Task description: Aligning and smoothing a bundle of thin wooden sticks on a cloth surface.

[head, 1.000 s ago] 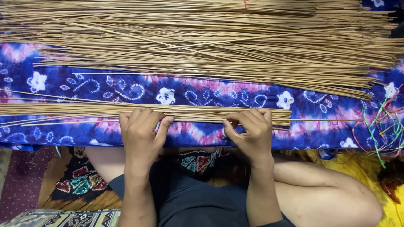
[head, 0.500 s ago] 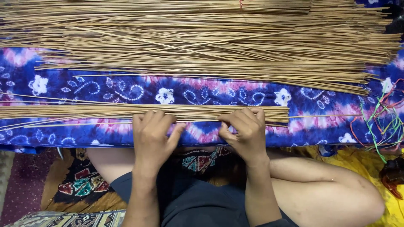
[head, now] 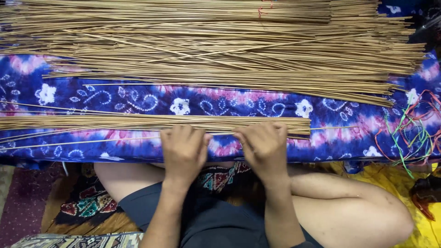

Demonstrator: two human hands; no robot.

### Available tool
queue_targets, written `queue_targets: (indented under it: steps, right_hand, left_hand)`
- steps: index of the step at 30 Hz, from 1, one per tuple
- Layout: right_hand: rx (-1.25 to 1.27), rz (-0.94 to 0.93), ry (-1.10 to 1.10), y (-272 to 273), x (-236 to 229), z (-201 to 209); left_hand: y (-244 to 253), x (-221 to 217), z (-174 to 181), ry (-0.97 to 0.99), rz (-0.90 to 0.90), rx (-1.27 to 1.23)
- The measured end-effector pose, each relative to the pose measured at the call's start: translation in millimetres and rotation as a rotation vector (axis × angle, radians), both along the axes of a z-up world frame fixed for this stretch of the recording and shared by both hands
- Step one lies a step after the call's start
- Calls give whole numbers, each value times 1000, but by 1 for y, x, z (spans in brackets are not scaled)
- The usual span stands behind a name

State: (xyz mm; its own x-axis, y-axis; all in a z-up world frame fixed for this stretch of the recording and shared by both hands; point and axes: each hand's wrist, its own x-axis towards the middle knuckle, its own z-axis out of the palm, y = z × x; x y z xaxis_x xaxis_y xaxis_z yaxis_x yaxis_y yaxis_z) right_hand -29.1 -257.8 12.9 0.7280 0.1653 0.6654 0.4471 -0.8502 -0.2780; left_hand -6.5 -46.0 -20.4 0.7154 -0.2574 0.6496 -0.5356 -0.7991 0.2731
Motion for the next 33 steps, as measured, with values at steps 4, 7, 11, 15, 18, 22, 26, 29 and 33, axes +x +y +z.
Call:
queue_targets:
  steps: [4,7,11,15,18,22,26,29,33]
  right_hand:
    - [46,63,48,-13,-3,-6]
    - [26,7,23,-44,-2,-13]
    - [29,-5,19,-26,-2,-14]
    - [50,79,10,3,-2,-2]
    - [92,18,18,-44,2,-28]
    - [82,-73,57,-65,-8,8]
    - [99,-40,37,-32,-4,-3]
    - [114,47,37,-6,-2,0]
    - [57,-47,-34,-56,1,-17]
  left_hand:
    - [12,0,0,-30,-34,-8]
    - [40,6,10,-36,63,1]
    - [31,6,1,-63,102,16]
    - [-4,-5,14,-51,-21,-39]
    - [30,8,-3,-73,29,-22]
    - [78,13,-8,-94,154,-28]
    - [40,5,-9,-82,152,-44]
    - [17,1,-1,-50,35,-75]
    - [77,16,-20,-118,149,-92]
